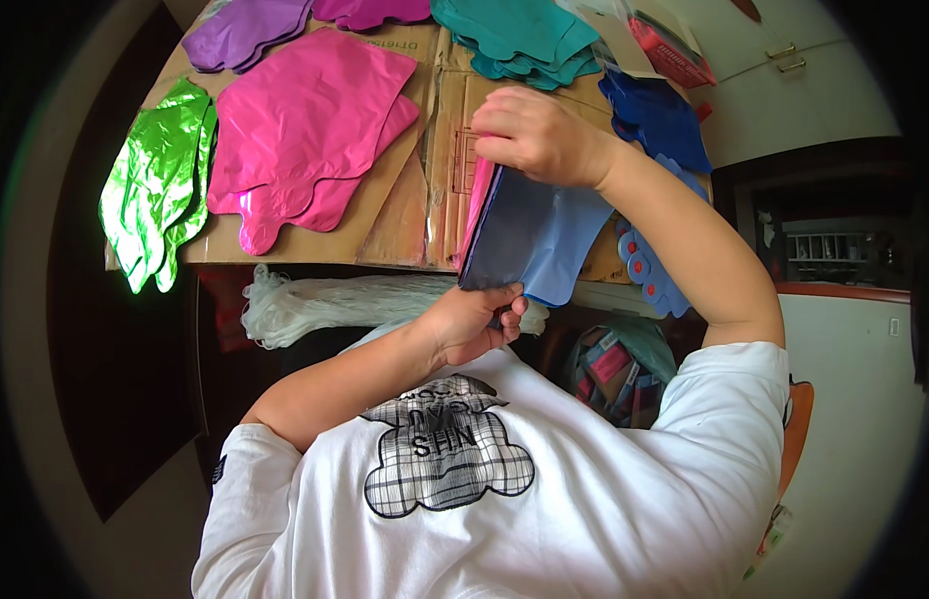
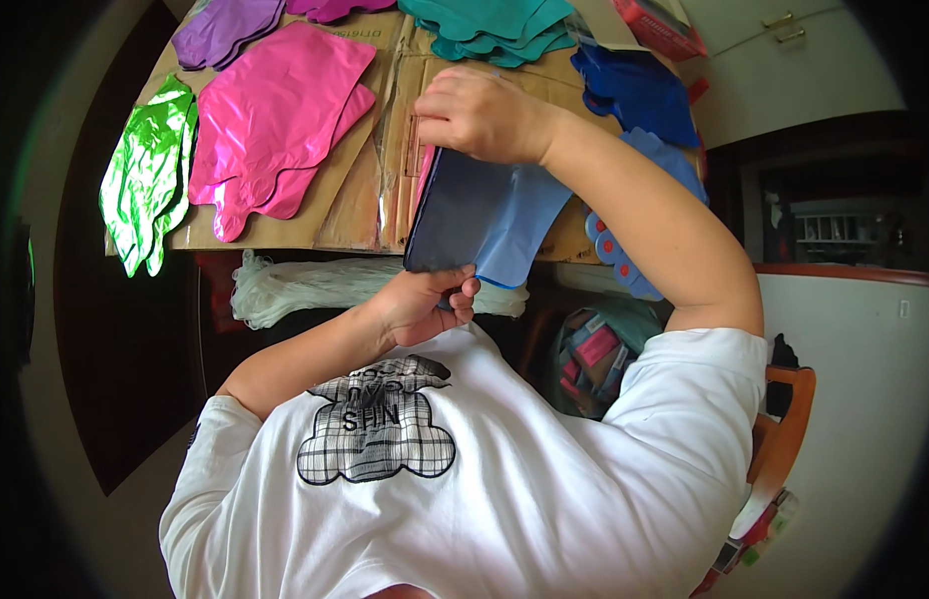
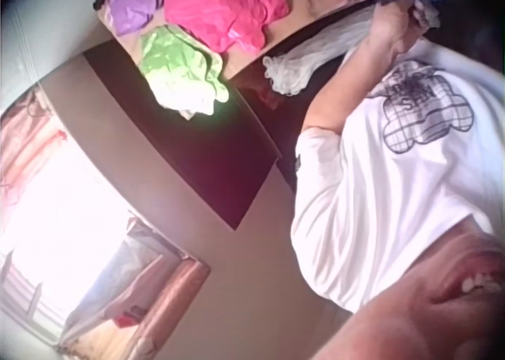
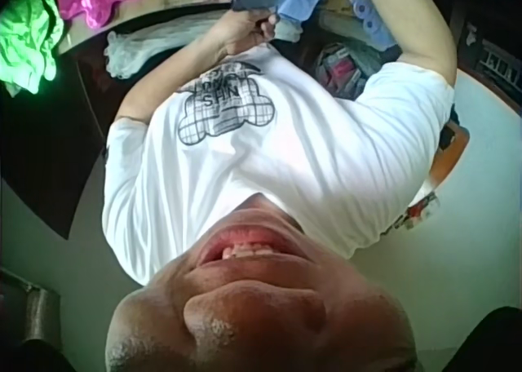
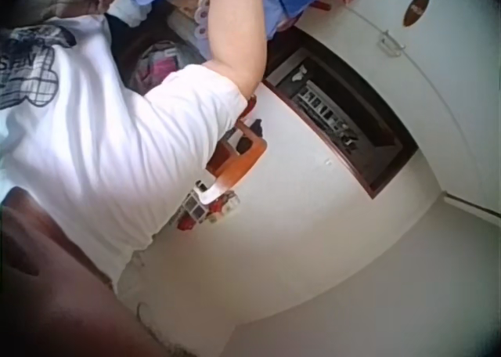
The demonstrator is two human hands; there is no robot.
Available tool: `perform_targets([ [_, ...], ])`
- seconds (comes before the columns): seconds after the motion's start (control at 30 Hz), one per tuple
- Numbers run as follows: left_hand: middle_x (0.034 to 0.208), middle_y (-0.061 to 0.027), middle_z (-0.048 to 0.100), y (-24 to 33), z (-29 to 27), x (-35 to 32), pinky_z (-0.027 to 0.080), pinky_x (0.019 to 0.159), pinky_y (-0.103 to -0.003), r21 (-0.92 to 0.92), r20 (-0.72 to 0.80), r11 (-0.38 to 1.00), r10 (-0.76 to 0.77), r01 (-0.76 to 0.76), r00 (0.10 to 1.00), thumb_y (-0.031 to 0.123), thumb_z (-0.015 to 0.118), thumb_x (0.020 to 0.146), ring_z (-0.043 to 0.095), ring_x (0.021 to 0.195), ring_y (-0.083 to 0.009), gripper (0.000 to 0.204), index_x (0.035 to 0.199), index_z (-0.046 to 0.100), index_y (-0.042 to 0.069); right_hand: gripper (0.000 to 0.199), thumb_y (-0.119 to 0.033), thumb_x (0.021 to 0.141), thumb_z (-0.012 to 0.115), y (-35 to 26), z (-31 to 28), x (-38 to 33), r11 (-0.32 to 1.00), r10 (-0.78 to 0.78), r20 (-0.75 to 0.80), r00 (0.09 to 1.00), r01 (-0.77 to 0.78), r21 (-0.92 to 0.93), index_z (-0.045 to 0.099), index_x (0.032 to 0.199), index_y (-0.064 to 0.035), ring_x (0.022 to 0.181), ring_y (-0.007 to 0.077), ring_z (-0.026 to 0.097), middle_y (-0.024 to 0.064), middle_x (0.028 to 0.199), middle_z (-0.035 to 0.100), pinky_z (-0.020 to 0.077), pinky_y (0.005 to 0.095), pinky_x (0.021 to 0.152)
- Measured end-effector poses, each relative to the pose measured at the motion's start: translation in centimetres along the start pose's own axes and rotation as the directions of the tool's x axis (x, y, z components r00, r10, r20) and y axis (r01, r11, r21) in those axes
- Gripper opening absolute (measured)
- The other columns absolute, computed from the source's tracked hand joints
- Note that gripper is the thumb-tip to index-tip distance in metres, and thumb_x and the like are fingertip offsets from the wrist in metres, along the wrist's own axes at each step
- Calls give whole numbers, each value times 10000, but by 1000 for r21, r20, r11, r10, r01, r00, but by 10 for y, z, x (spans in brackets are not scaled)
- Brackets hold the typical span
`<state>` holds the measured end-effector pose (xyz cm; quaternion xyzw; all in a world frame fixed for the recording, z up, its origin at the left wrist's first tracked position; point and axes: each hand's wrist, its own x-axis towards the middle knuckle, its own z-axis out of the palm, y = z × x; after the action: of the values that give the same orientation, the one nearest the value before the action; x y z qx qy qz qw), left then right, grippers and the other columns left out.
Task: Sorting and preparing colorful star-shaped plastic sheets and small packets at a workbench.
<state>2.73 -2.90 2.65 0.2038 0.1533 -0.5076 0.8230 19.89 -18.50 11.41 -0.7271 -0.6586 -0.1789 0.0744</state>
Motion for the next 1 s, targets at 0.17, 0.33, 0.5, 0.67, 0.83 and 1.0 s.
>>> perform_targets([
  [0.17, 764, -7, 543, -1, -2, 1, 415, 640, -243, -21, 2, 1000, -1, 1, 1000, 136, 538, 985, 431, 629, -84, 106, 906, 522, 66, 155, -125, 722, 617, -19, -10, -27, 981, -37, 76, 996, 51, -185, 617, 860, -53, 952, 252, 619, 87, 955, 641, 492, 396, 949],
  [0.33, 768, -7, 547, -1, -3, 2, 429, 636, -236, -7, 12, 1000, 2, -2, 1000, 136, 541, 985, 442, 628, -77, 97, 925, 526, 61, 175, -121, 750, 620, -21, -4, -45, 979, -24, 74, 997, 38, -201, 642, 906, -43, 1000, 253, 627, 109, 995, 655, 483, 407, 969],
  [0.5, 770, -6, 548, -2, -4, 4, 424, 635, -235, -9, -18, 1000, 10, -10, 1000, 136, 547, 982, 435, 625, -75, 97, 923, 527, 61, 239, -88, 765, 619, -24, -7, -49, 978, -27, 124, 992, 52, -200, 647, 988, -8, 1016, 278, 634, 132, 1039, 655, 510, 431, 940],
  [0.67, 764, -6, 542, -1, -2, 1, 418, 637, -235, -10, -9, 1000, 7, -7, 1000, 138, 544, 984, 425, 626, -76, 107, 916, 529, 57, 267, -92, 749, 617, -17, -3, -31, 967, -68, 60, 996, 80, -241, 656, 1000, -9, 974, 265, 635, 115, 1020, 654, 524, 404, 889],
  [0.83, 766, -6, 540, -2, -5, 4, 415, 648, -238, -37, -5, 999, -22, 22, 1000, 146, 533, 990, 424, 633, -81, 121, 911, 530, 55, 269, -114, 741, 632, -10, 7, -18, 956, -120, 136, 983, 151, -250, 661, 986, -7, 1011, 263, 620, 113, 1042, 650, 504, 397, 925],
  [1.0, 773, -7, 541, -1, -1, 2, 413, 645, -239, 15, -19, 1000, 6, -5, 1000, 151, 523, 996, 425, 635, -82, 128, 914, 531, 53, 249, -121, 738, 633, -12, 3, -28, 950, -115, 110, 987, 142, -279, 671, 960, -16, 959, 223, 620, 81, 974, 648, 503, 358, 896],
])
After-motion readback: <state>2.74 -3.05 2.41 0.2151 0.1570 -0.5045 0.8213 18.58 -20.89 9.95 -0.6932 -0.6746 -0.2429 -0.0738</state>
